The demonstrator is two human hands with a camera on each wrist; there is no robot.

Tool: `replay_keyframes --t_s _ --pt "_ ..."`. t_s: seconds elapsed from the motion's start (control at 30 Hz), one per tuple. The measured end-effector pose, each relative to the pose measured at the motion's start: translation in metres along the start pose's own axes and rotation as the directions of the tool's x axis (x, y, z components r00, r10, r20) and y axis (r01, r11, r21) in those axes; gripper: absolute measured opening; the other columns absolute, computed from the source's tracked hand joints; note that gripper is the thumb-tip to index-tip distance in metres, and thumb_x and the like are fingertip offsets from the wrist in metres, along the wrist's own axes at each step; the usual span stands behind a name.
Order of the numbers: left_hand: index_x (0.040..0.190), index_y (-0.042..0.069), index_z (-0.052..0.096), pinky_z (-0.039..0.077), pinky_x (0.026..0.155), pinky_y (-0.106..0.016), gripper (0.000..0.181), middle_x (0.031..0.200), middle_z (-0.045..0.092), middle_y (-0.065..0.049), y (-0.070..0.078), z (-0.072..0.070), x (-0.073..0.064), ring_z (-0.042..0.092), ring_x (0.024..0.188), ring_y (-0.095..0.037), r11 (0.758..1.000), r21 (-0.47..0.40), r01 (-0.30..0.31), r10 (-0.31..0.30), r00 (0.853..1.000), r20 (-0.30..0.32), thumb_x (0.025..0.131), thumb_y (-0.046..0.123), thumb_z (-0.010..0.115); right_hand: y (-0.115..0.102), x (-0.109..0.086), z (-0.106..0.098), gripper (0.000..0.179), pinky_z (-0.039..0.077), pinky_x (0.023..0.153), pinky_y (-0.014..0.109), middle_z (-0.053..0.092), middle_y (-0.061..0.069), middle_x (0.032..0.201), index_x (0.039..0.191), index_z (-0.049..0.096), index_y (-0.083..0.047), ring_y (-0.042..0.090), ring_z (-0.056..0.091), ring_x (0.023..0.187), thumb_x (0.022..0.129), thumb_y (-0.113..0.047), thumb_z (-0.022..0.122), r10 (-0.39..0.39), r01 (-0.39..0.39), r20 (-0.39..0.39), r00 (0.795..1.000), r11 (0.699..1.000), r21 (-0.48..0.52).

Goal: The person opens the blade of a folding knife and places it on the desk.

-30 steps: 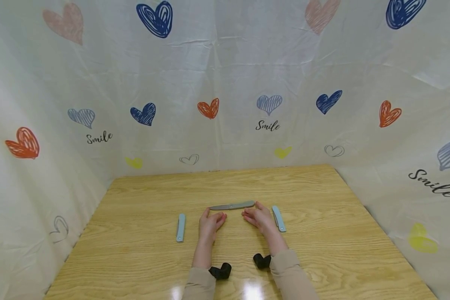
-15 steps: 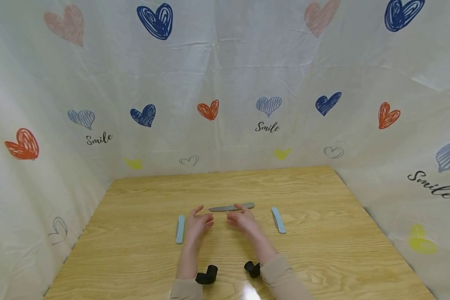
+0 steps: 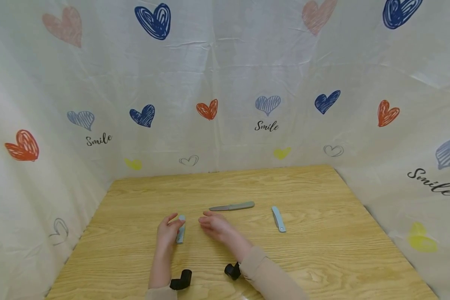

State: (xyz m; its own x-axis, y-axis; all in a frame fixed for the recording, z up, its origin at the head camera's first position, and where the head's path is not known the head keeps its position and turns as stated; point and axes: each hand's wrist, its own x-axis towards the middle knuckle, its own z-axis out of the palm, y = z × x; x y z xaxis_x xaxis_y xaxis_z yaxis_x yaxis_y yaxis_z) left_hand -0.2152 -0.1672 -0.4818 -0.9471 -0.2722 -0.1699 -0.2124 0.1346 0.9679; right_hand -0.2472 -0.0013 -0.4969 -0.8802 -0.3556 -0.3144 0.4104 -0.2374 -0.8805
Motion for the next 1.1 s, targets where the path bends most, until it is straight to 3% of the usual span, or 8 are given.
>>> replay_keyframes --t_s 0.1,0.2,0.43,0.73,1.1 --pt "0.137 -0.015 0.042 0.049 0.072 -0.024 0.051 0.116 0.059 -0.033 -0.005 -0.004 0.003 0.058 0.085 -0.013 1.0 -0.007 0.004 -0.004 1.0 -0.009 0.092 0.003 0.06 0.006 0.006 0.009 0.06 0.032 0.113 0.052 0.042 0.033 0.141 0.146 0.025 0.015 0.044 0.041 0.132 0.096 0.002 0.054 0.012 -0.012 0.006 1.0 1.0 -0.002" --pt "0.135 -0.017 0.042 0.047 0.066 -0.017 0.051 0.118 0.055 -0.037 -0.01 -0.007 0.004 0.056 0.083 -0.011 1.0 -0.01 0.005 -0.006 0.999 -0.037 0.09 -0.001 0.06 0.011 0.01 0.016 0.061 0.034 0.112 0.051 0.041 0.034 0.141 0.146 0.023 0.017 0.044 0.042 0.131 0.095 0.004 0.053 0.021 -0.022 0.019 1.0 1.0 0.009" --pt "0.133 -0.019 0.042 0.045 0.062 -0.015 0.05 0.117 0.052 -0.04 -0.015 -0.01 0.008 0.053 0.075 -0.007 1.0 -0.023 -0.001 0.0 0.998 -0.07 0.087 -0.007 0.059 0.019 0.013 0.026 0.059 0.038 0.11 0.05 0.045 0.036 0.137 0.144 0.022 0.019 0.043 0.05 0.124 0.094 0.009 0.051 0.008 -0.009 0.01 1.0 0.999 0.05" --pt "0.137 -0.019 0.037 0.052 0.062 -0.019 0.051 0.106 0.063 -0.032 -0.016 -0.013 0.012 0.059 0.071 -0.007 0.992 -0.11 0.062 -0.063 0.998 -0.008 0.09 -0.009 0.054 0.021 0.015 0.031 0.059 0.039 0.109 0.05 0.049 0.034 0.133 0.145 0.023 0.018 0.038 0.053 0.121 0.094 0.008 0.051 0.018 -0.021 0.04 0.999 0.998 0.066" --pt "0.135 -0.019 0.04 0.054 0.061 -0.019 0.051 0.098 0.069 -0.023 -0.021 -0.018 0.017 0.063 0.073 -0.008 0.988 -0.134 0.074 -0.07 0.997 0.034 0.086 -0.018 0.055 0.021 0.017 0.029 0.054 0.044 0.105 0.046 0.058 0.03 0.121 0.142 0.03 0.018 0.034 0.06 0.111 0.093 0.01 0.052 0.02 -0.021 0.015 1.0 0.997 0.08"
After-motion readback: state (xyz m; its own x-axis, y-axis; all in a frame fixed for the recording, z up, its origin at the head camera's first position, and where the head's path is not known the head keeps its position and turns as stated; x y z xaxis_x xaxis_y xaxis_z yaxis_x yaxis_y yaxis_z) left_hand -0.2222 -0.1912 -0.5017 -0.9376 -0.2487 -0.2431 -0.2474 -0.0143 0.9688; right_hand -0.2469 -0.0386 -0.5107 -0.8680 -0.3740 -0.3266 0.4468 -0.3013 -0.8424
